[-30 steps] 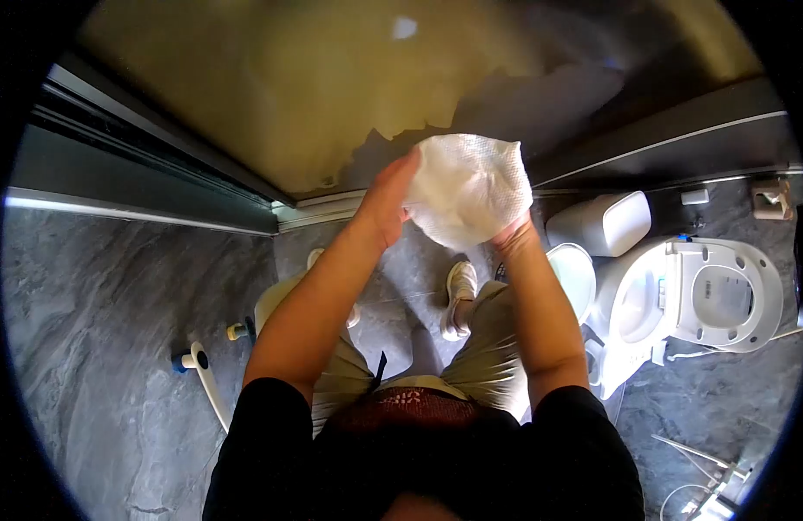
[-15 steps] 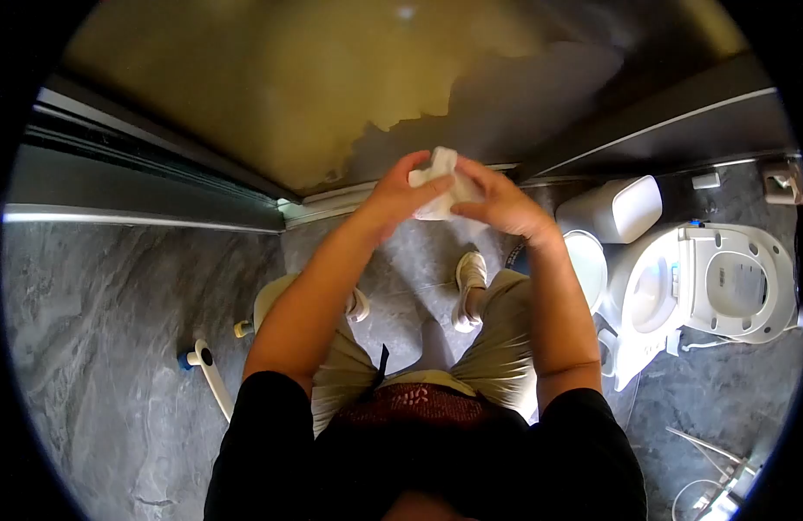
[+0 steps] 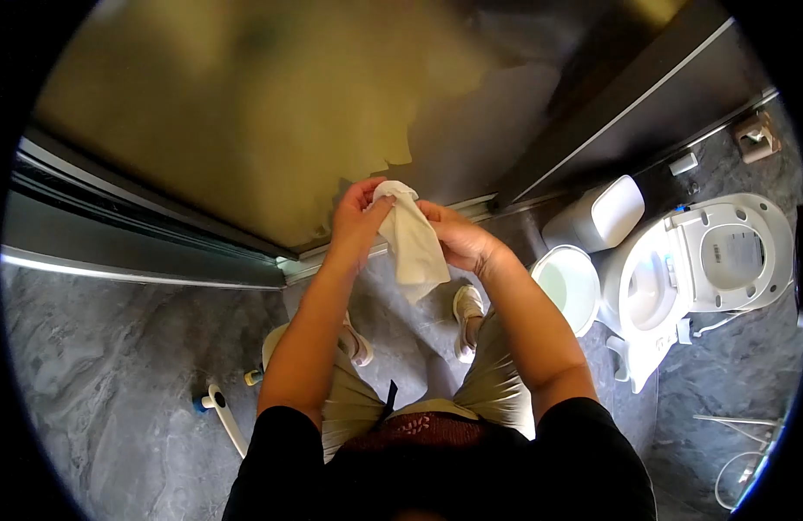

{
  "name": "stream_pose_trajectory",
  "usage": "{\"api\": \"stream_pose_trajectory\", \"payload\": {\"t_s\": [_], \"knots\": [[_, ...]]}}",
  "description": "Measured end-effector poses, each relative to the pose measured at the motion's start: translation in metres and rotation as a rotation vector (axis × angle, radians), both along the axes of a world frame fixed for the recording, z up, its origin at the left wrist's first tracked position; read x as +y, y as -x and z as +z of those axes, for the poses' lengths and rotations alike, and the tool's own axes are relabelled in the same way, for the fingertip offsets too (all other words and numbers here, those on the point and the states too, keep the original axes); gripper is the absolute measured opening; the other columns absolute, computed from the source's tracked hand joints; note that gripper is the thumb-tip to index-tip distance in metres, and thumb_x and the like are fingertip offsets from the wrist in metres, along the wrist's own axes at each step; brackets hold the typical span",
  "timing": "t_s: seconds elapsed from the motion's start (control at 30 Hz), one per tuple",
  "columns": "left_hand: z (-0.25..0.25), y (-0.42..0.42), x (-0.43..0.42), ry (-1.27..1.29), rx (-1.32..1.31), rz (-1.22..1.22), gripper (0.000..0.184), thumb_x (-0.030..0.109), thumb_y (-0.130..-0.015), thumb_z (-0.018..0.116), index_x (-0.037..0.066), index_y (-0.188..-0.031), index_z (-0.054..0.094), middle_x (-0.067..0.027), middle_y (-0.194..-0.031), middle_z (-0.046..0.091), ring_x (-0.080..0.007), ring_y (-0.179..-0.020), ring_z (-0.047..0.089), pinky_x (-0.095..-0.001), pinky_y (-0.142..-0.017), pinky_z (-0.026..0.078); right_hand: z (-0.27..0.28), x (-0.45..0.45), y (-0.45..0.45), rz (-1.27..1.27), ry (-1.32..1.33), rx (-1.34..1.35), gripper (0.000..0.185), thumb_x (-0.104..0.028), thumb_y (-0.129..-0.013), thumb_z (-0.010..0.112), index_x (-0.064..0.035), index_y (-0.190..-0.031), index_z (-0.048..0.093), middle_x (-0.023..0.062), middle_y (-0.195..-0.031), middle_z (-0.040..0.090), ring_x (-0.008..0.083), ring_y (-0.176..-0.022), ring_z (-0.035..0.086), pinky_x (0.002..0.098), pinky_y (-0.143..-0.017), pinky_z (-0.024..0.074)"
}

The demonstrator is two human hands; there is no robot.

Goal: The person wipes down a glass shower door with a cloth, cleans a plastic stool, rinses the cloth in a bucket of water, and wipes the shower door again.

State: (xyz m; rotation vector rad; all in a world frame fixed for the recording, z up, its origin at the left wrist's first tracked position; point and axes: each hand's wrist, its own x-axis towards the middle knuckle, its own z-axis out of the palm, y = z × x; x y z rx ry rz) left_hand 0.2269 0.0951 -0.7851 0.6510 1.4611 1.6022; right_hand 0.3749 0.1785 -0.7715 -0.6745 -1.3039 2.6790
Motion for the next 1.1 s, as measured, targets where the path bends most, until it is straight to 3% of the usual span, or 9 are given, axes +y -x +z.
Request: {"api": "stream_pose_trajectory", "payload": {"t_s": [0.17,0.23,0.33,0.57,0.73,0.9,0.97,1.03,1.1], "knots": [[0.0,0.019,-0.008,-0.168,-0.384,-0.071,0.031,0.003,-0.081,0.054,0.006,-0.111,0.05,-0.0099,-0.103,0.058,-0.021,-0.093,0.056,-0.034,-0.083,0.047,0.013,-0.006,0.001,0.042,0.067,0.086,0.043,-0.019,-0.081,0.06,-0.0017,-0.118,0.044,0.0075,-0.108,0.055,0.0136,-0.095,0.055,0.0273,-0.081,0.0467],[0.005,0.023,-0.018,-0.2,-0.736,-0.216,0.034,0.002,-0.08,0.053,0.008,-0.113,0.048,-0.0097,-0.104,0.056,-0.0224,-0.096,0.056,-0.035,-0.084,0.046,0.014,-0.012,0.0,0.084,0.146,0.25,0.048,-0.017,-0.08,0.061,-0.0033,-0.121,0.041,0.0073,-0.11,0.055,0.0153,-0.096,0.056,0.0291,-0.081,0.0478],[0.014,0.023,-0.036,-0.306,-0.783,-0.222,0.034,0.001,-0.08,0.052,0.01,-0.113,0.048,-0.0094,-0.105,0.056,-0.0223,-0.098,0.055,-0.035,-0.085,0.046,0.012,-0.022,-0.003,0.021,0.167,0.293,0.049,-0.014,-0.078,0.062,-0.0061,-0.123,0.042,0.0072,-0.11,0.055,0.0169,-0.098,0.056,0.0328,-0.08,0.0492],[0.021,0.019,-0.064,-0.27,-0.617,-0.082,0.032,-0.002,-0.077,0.056,0.008,-0.106,0.05,-0.0084,-0.1,0.056,-0.021,-0.094,0.055,-0.034,-0.081,0.047,0.012,-0.06,0.0,-0.186,0.216,0.247,0.042,-0.032,-0.086,0.049,-0.0081,-0.121,0.046,0.0071,-0.112,0.055,0.0187,-0.098,0.056,0.0337,-0.078,0.0485],[0.033,0.017,-0.087,-0.187,-0.332,0.154,0.025,-0.005,-0.075,0.045,0.003,-0.098,0.048,-0.0109,-0.096,0.053,-0.0223,-0.086,0.054,-0.0334,-0.077,0.047,-0.002,-0.057,0.005,-0.04,0.286,0.325,0.043,-0.033,-0.088,0.045,-0.0058,-0.121,0.046,0.0088,-0.112,0.055,0.0194,-0.099,0.055,0.032,-0.082,0.0452],[0.041,0.019,-0.108,-0.254,-0.389,0.279,0.021,-0.001,-0.076,0.044,0.001,-0.097,0.047,-0.0121,-0.097,0.052,-0.024,-0.086,0.053,-0.035,-0.078,0.045,0.03,-0.073,0.002,0.138,0.518,0.315,0.045,-0.031,-0.086,0.047,-0.0033,-0.122,0.044,0.0097,-0.111,0.055,0.0211,-0.099,0.055,0.0326,-0.084,0.0441],[0.06,0.013,-0.118,-0.308,-0.429,0.217,0.022,0.003,-0.079,0.046,0.0,-0.1,0.047,-0.0121,-0.097,0.053,-0.0251,-0.088,0.053,-0.0357,-0.08,0.045,0.032,-0.076,0.0,0.074,0.23,0.315,0.047,-0.025,-0.083,0.05,-0.0019,-0.123,0.043,0.0113,-0.11,0.056,0.0223,-0.098,0.055,0.0335,-0.083,0.045],[0.094,-0.005,-0.123,-0.096,-0.565,0.183,0.028,0.015,-0.083,0.051,0.001,-0.107,0.047,-0.0112,-0.1,0.053,-0.0227,-0.091,0.053,-0.0358,-0.08,0.044,0.027,-0.071,0.001,0.096,0.082,0.319,0.047,-0.022,-0.081,0.05,-0.0012,-0.123,0.043,0.012,-0.111,0.055,0.0224,-0.097,0.055,0.0337,-0.082,0.0452],[0.076,0.0,-0.126,-0.022,-0.435,0.083,0.032,0.018,-0.084,0.053,0.0,-0.11,0.047,-0.0098,-0.096,0.055,-0.0232,-0.091,0.054,-0.0357,-0.083,0.043,0.026,-0.065,0.0,0.136,-0.055,0.234,0.049,-0.015,-0.076,0.051,0.0003,-0.122,0.043,0.014,-0.109,0.055,0.0223,-0.097,0.055,0.0343,-0.083,0.0448]]}}
